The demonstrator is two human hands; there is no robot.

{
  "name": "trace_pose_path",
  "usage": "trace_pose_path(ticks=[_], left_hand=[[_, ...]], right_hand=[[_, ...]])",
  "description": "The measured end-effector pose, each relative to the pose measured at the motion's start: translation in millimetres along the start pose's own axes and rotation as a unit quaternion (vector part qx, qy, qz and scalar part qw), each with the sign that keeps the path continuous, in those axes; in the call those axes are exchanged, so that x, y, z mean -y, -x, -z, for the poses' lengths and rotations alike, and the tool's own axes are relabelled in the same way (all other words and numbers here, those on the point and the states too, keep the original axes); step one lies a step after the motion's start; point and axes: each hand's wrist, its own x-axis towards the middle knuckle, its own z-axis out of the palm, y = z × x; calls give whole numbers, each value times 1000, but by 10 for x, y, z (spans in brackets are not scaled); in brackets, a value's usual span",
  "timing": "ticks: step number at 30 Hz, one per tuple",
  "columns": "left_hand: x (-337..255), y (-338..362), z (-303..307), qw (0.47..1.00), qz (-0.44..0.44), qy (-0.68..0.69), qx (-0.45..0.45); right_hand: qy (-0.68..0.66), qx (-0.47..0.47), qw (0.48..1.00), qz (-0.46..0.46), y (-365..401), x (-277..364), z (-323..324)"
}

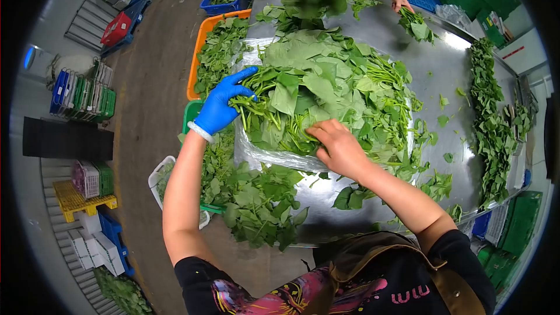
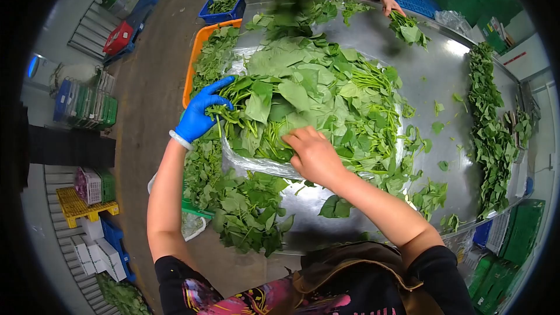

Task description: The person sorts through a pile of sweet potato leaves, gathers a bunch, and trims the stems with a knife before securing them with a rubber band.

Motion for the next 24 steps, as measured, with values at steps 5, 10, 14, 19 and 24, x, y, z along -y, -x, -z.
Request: trace_pose_path(ticks=[5, 10, 14, 19, 24], left_hand=[[-6, -32, -70, 1000, -8, 3, -5], [-35, -81, -137, 998, -36, -43, 5], [10, -29, -139, 998, -20, -50, -10], [-63, 2, -160, 992, -66, -101, 39], [-128, 27, -291, 960, -104, -252, 71]], right_hand=[[59, -57, 995, 58, -268, 140, 30], [124, 21, 992, 19, -583, 242, -202], [115, 85, 989, -40, -719, 300, -280], [-22, 66, 994, -86, -654, 114, -479], [-117, 73, 984, -110, -653, 14, -483]])
